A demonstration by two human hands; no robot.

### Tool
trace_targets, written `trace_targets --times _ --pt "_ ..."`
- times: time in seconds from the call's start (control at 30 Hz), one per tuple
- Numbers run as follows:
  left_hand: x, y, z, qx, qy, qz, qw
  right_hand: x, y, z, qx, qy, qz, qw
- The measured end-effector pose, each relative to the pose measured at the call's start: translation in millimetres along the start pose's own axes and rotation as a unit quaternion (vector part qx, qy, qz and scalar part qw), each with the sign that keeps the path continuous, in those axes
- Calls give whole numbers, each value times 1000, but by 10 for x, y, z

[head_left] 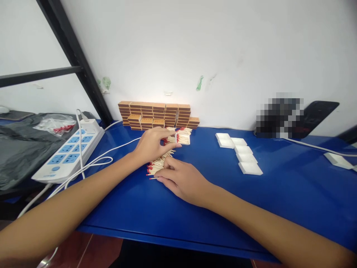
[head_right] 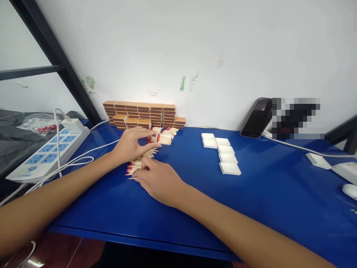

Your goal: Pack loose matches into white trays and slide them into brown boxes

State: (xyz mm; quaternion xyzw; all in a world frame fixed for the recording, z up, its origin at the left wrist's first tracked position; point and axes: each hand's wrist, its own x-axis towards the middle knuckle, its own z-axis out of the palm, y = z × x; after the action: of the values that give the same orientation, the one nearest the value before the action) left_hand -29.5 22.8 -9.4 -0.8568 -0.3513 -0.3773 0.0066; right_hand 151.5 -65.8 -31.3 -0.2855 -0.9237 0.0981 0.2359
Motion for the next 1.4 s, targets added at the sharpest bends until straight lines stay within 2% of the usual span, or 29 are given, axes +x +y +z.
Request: trace_targets --times 0.37,0.8,1.0,1.13,1.4 --pt "2 15 -5 -1 -6 2 1000 -25 13 5 -13 19 -20 1000" --pt "19 22 -9 -2 4 14 1000 -39 -32 -87 -170 2 -92 981" --pt "20 18 -7 4 0 15 1000 -35 -28 -77 -126 -38 -59 990" --pt "11 2 5 6 4 12 1000 -31 -10 -54 -90 -33 -26 995" --pt "16 10 1 1 3 9 1000 -26 -10 -40 -59 -18 -21 998"
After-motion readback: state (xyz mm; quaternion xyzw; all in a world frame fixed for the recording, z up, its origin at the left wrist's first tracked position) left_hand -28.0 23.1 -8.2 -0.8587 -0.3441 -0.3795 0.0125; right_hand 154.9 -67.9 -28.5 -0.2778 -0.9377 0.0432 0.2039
